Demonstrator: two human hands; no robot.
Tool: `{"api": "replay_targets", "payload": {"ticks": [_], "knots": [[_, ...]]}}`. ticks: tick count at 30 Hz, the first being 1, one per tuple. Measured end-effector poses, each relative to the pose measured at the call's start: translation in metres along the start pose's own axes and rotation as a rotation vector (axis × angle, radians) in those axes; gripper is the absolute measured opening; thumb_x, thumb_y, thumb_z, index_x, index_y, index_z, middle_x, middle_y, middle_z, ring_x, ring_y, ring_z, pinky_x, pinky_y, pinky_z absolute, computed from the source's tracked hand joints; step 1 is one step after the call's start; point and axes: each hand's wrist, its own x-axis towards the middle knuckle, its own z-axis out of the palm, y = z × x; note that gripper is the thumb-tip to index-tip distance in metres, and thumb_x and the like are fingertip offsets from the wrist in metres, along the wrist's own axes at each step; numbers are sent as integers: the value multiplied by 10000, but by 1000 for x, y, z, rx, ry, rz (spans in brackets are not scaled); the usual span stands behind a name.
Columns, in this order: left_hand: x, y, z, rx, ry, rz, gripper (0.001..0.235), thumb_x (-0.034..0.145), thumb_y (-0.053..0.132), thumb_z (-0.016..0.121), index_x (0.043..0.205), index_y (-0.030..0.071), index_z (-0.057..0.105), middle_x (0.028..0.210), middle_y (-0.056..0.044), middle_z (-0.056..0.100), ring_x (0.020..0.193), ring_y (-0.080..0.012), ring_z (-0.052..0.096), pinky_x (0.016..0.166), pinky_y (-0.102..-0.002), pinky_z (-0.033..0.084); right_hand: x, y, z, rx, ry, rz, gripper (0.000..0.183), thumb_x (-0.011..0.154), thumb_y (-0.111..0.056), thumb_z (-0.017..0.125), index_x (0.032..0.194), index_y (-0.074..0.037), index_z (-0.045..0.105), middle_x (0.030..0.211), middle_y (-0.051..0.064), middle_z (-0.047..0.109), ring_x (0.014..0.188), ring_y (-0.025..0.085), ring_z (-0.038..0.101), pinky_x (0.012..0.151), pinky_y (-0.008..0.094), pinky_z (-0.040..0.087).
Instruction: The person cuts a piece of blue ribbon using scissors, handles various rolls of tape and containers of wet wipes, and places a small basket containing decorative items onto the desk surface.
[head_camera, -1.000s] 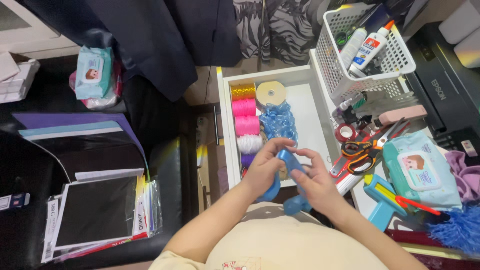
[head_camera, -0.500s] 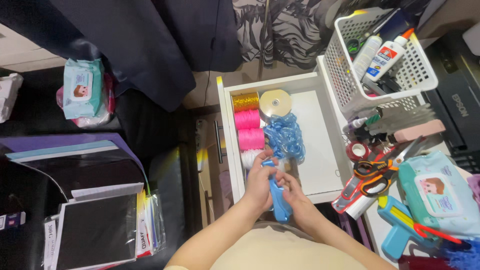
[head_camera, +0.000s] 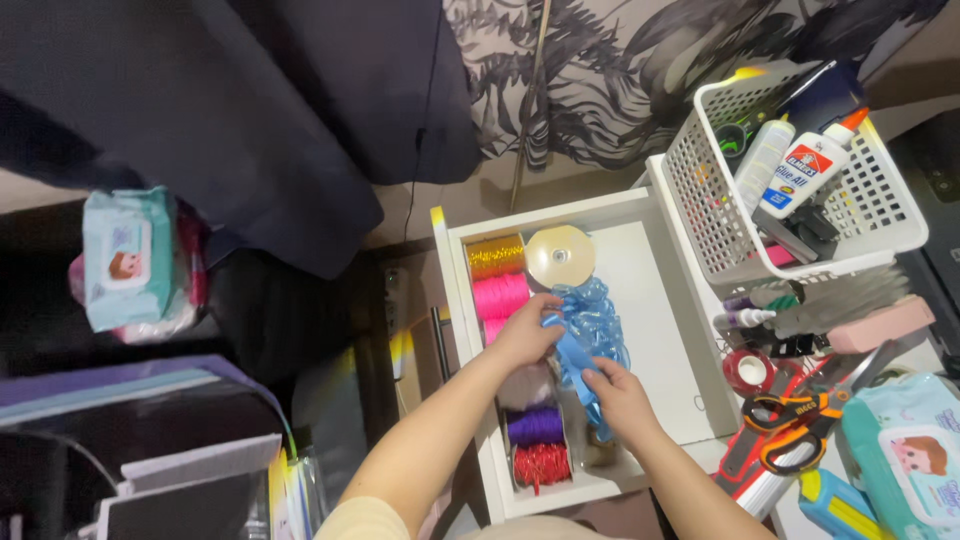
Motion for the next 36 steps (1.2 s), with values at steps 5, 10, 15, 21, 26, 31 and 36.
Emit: {"api": "replay_targets", "payload": {"ticks": [5, 10, 15, 21, 26, 31, 36], "knots": [[69, -20, 8, 274, 212, 164, 552, 748, 178, 574, 1287, 129, 463, 1216, -124, 550, 1020, -262, 559, 873, -346, 435, 35, -17, 5, -534, 149, -4, 516, 817, -410, 498, 1270, -167, 536, 1241, 14, 599, 980, 224, 582, 911, 327, 400], [51, -28, 21, 719, 175, 268, 621, 817, 133, 593, 1385, 72, 349, 1416, -276, 285, 1295, -429, 343, 1053, -543, 279, 16, 4, -3, -656, 160, -127, 404, 884, -331, 544, 1208, -92, 575, 1149, 138, 617, 1108, 315, 570, 958, 417, 441], [28, -67, 45, 1317, 130, 352, 730, 801, 390, 559, 1410, 106, 273, 1489, -189, 187, 1374, -395, 130, 1042, -653, 134, -36, 65, 7, -573, 23, -167, 391, 816, -363, 542, 1118, -134, 637, 1061, 84, 661, 988, 237, 616, 873, 340, 447], [9, -38, 51, 1562, -136, 92, 724, 898, 563, 283, 1470, 161, 92, 1531, -130, 80, 1406, -396, -29, 1098, -596, -5, -82, 90, 14, -706, -367, -349, 244, 811, -292, 579, 1011, -156, 615, 928, 49, 661, 841, 253, 610, 714, 362, 446], [-16, -82, 69, 1488, 3, 453, 710, 794, 543, 499, 1394, 211, 317, 1486, -158, 218, 1371, -421, 130, 1061, -638, 98, -113, 63, -10, -707, -307, -317, 342, 821, -308, 537, 1123, -161, 604, 1074, 32, 652, 974, 229, 595, 831, 351, 435], [-85, -69, 81, 1353, -108, 356, 608, 865, 449, 463, 1383, 163, 322, 1493, -165, 161, 1373, -426, 66, 1043, -668, 98, -142, 78, -57, -691, -90, -478, 321, 835, -313, 565, 1085, -123, 631, 1081, 59, 656, 994, 228, 611, 878, 326, 442], [-138, -98, 108, 1184, 88, 507, 490, 792, 318, 564, 1244, 145, 484, 1413, -161, 325, 1321, -443, 227, 985, -680, 203, -170, 69, -113, -665, 265, -489, 285, 830, -316, 575, 1025, -129, 664, 1041, 23, 680, 984, 192, 625, 885, 308, 451]]}}
